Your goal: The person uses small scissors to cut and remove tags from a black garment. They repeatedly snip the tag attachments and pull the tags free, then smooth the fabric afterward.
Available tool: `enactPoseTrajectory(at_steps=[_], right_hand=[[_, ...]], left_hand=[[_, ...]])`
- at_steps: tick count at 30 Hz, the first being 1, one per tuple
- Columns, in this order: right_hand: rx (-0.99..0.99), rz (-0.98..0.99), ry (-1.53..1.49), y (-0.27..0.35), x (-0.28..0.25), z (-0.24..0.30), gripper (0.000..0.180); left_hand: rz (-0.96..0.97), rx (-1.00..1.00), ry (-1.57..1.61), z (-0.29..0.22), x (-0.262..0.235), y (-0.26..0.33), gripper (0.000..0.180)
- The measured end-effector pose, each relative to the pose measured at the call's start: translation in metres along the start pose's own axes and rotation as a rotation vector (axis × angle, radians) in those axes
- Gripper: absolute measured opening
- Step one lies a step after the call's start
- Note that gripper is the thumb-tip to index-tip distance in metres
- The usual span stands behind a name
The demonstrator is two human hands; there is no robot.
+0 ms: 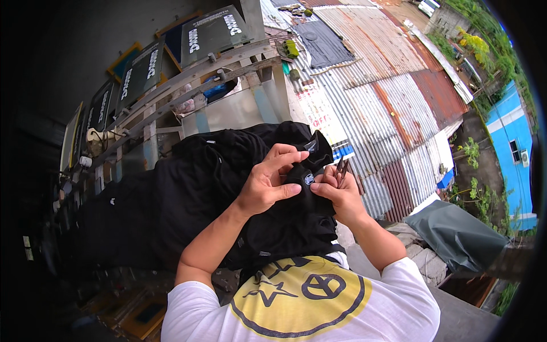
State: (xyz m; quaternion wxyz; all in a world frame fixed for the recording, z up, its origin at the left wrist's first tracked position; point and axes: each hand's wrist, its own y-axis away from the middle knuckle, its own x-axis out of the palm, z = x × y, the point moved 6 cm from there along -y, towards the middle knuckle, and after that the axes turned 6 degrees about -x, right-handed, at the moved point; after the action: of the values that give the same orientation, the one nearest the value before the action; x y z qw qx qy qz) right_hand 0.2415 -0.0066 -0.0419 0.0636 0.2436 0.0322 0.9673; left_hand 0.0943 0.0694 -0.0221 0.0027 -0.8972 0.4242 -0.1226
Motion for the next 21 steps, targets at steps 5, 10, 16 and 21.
enactPoseTrajectory(at_steps=[5, 10, 16, 21], right_hand=[[0.029, -0.004, -0.017, 0.011, 0.002, -0.003, 0.04], [-0.61, -0.091, 0.453, 0.012, 0.007, 0.032, 0.042], [-0.772, 0.092, 0.744, 0.015, 0.026, 0.047, 0.045], [-0.83, 0.115, 0.869, 0.015, 0.036, 0.049, 0.049]], left_hand=[[0.031, 0.015, 0.172, 0.009, -0.005, 0.003, 0.066], [0.021, 0.047, 0.167, 0.012, -0.005, 0.005, 0.061], [-0.01, -0.018, 0.118, 0.014, -0.007, 0.005, 0.058], [-0.013, -0.008, 0.088, 0.011, -0.005, 0.004, 0.057]])
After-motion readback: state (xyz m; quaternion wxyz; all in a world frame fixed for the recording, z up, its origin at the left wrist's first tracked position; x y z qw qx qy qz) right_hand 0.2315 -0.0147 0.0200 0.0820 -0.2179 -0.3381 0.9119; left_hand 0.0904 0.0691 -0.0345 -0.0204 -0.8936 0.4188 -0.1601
